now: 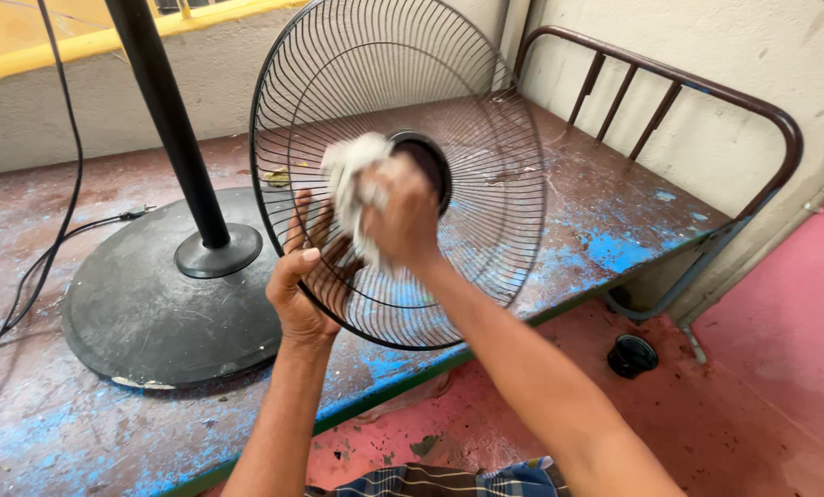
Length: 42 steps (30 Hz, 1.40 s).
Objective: The person wipes the metal cage of a standing fan with a white cloth. They rotate the cage and wipe different sections, including the center hub and outer rim, while holding the cage with the other hand.
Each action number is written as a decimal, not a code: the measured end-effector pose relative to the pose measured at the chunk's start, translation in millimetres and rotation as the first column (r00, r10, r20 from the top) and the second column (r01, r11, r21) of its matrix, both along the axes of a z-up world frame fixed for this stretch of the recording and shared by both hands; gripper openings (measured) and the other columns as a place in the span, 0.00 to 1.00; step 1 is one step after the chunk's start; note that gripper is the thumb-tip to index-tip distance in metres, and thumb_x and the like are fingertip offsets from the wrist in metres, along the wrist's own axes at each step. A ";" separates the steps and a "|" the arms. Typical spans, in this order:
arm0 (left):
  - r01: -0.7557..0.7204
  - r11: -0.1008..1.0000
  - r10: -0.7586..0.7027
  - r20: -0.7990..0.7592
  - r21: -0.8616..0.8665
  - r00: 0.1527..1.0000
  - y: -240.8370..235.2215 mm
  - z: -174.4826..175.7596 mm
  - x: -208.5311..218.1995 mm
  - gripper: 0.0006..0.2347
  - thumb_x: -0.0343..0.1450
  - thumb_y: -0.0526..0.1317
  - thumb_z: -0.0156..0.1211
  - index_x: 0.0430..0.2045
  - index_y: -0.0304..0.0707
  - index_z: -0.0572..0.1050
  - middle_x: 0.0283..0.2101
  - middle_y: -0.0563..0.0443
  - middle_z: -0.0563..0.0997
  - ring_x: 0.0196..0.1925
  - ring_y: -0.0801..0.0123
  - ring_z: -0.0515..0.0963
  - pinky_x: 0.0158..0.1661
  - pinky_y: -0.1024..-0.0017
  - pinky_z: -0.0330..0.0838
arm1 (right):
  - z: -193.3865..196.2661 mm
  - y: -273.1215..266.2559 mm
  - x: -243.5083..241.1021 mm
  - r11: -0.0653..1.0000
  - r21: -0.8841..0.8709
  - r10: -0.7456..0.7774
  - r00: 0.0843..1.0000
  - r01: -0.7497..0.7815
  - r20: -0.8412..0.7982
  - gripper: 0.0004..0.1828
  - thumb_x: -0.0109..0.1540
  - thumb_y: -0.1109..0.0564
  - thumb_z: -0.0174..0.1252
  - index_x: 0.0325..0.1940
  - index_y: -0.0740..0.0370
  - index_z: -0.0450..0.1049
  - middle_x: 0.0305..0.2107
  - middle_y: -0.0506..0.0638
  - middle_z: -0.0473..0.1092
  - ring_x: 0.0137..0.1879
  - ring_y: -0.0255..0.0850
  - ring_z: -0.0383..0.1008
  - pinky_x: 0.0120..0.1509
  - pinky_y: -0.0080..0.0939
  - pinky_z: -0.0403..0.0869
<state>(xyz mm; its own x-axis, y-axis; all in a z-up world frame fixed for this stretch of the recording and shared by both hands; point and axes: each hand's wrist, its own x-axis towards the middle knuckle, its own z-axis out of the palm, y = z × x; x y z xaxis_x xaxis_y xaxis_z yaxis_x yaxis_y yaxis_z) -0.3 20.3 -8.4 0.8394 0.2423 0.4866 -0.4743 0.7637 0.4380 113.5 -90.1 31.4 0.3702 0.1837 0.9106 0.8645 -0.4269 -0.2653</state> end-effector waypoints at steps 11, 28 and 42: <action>0.052 0.979 -0.074 -0.105 -0.195 0.992 21.7 -61.1 40.3 0.30 0.68 0.36 0.55 0.67 0.28 0.58 0.58 0.35 0.72 0.56 0.47 0.77 0.56 0.50 0.78 | -5.7 36.7 -20.4 0.793 0.047 0.604 0.775 -0.607 -0.187 0.14 0.58 0.63 0.62 0.47 0.57 0.82 0.47 0.53 0.80 0.57 0.44 0.81 0.64 0.48 0.78; 0.103 0.994 -0.102 0.009 -0.042 0.995 29.3 -21.1 2.3 0.35 0.62 0.38 0.55 0.70 0.36 0.57 0.65 0.34 0.67 0.62 0.44 0.73 0.59 0.43 0.72 | 7.5 11.0 37.5 0.964 -0.262 -0.012 0.992 0.045 0.126 0.20 0.60 0.49 0.70 0.49 0.65 0.79 0.40 0.58 0.74 0.41 0.44 0.74 0.33 0.43 0.77; 0.158 0.981 -0.161 -0.017 -0.114 0.987 11.4 -17.1 9.3 0.35 0.64 0.37 0.54 0.71 0.31 0.58 0.62 0.33 0.71 0.62 0.43 0.73 0.63 0.42 0.69 | 16.0 42.6 19.9 0.975 -0.163 0.188 0.953 -0.152 0.239 0.12 0.62 0.51 0.65 0.45 0.61 0.82 0.47 0.60 0.75 0.48 0.51 0.75 0.42 0.43 0.74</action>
